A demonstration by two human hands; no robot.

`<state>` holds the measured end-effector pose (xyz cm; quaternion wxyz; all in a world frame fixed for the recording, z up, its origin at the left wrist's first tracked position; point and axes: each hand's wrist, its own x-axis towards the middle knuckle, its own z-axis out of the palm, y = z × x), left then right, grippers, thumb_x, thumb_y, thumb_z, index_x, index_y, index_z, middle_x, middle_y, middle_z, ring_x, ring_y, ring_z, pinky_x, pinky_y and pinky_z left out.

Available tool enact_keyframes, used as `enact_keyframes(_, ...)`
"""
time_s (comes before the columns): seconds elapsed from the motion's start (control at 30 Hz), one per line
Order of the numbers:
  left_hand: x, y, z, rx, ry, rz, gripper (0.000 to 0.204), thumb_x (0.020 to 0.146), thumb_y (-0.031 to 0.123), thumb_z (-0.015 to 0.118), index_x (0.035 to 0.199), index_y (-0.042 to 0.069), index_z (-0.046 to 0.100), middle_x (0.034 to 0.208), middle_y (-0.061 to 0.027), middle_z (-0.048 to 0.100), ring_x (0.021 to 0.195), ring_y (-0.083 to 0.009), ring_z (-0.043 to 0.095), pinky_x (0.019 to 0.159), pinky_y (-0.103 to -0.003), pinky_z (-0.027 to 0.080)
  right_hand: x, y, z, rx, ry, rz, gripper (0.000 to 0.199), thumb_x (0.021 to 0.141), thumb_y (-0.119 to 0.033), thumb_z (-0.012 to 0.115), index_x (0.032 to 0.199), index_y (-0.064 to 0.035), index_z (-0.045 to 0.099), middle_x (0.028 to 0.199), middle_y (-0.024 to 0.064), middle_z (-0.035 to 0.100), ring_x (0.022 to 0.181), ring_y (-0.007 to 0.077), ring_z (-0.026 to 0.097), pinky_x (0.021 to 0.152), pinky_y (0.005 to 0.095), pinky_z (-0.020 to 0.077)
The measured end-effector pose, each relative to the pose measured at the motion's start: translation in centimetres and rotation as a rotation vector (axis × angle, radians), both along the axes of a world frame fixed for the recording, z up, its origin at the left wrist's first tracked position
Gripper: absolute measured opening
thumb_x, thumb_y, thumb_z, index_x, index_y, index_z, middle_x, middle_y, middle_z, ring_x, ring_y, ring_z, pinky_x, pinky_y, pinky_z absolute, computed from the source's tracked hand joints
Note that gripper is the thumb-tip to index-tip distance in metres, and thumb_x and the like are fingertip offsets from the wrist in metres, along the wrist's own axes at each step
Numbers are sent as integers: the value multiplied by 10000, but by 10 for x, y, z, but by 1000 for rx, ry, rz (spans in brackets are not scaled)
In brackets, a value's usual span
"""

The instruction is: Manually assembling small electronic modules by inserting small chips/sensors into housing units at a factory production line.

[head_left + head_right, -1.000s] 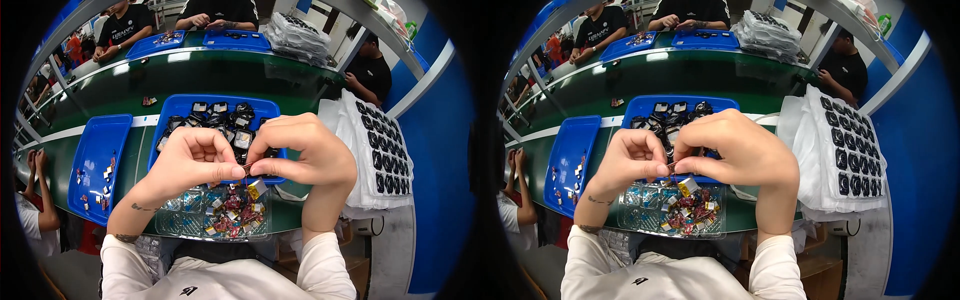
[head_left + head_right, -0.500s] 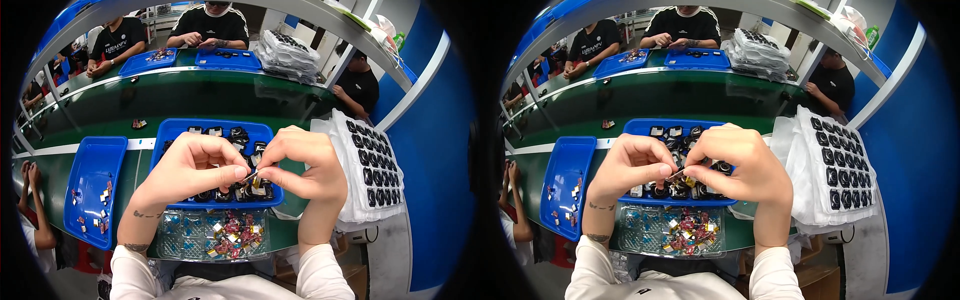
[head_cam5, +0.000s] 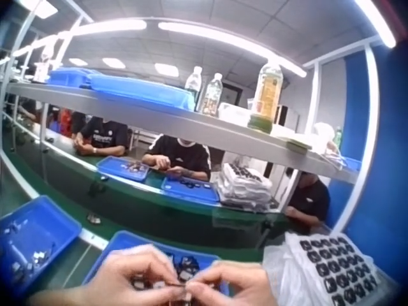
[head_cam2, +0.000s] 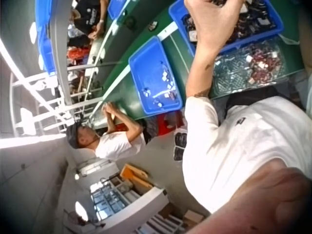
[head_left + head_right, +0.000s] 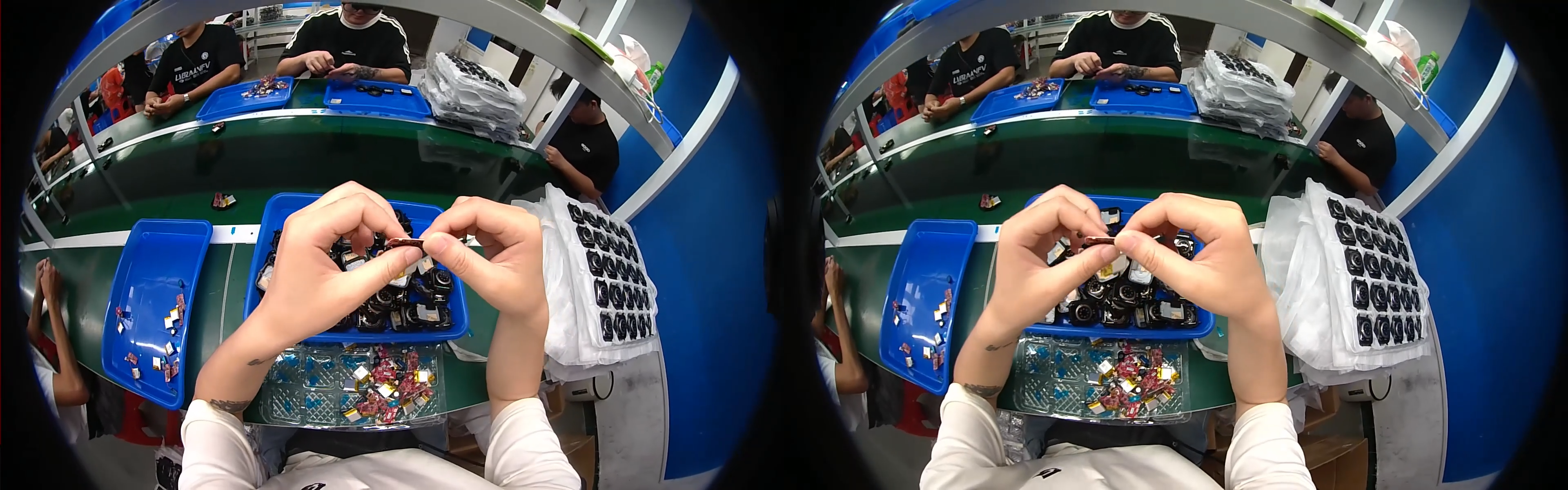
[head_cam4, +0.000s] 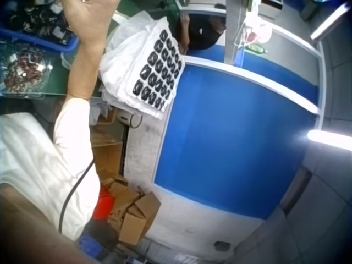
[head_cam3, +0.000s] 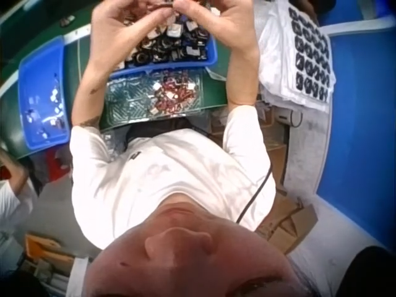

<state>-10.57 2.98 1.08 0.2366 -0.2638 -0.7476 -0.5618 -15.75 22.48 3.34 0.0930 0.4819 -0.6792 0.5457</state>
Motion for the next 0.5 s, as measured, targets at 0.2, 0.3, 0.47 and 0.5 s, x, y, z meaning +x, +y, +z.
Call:
enact_keyframes(0.2, -1, 3, -4, 227, -114, -54, 141, 789, 4, 697, 889, -14, 600, 817, -31, 613, 728, -47, 542, 628, -200, 432, -5, -4, -5, -126, -62, -76, 108, 803, 23, 680, 910, 23, 695, 799, 75, 659, 718, 104, 609, 614, 219, 471)
enact_keyframes(0.3, 0, 4, 1, 168, -302, -122, 192, 836, 3, 670, 1009, -33, 595, 820, -32, 619, 752, -56, 580, 671, -194, 461, -8, -7, -6, -90, 197, -114, 167, 766, 61, 680, 921, 4, 706, 817, 94, 672, 705, 139, 615, 608, 230, 474)
enact_keyframes(0.47, -5, 3, -4, 187, -211, -43, 106, 870, 71, 675, 909, -25, 653, 836, -28, 644, 734, -48, 578, 637, -190, 460, -11, -9, -6, -35, 321, -187, 191, 747, 66, 691, 923, -6, 711, 820, 96, 686, 723, 158, 633, 630, 235, 493)
enact_keyframes(0.5, -5, 4, -5, 226, -213, -42, 116, 874, 77, 671, 931, -22, 650, 840, -25, 643, 741, -43, 573, 647, -188, 456, -10, -9, -6, -33, 293, -190, 173, 762, 51, 697, 926, -1, 710, 817, 87, 691, 739, 140, 640, 645, 230, 501)
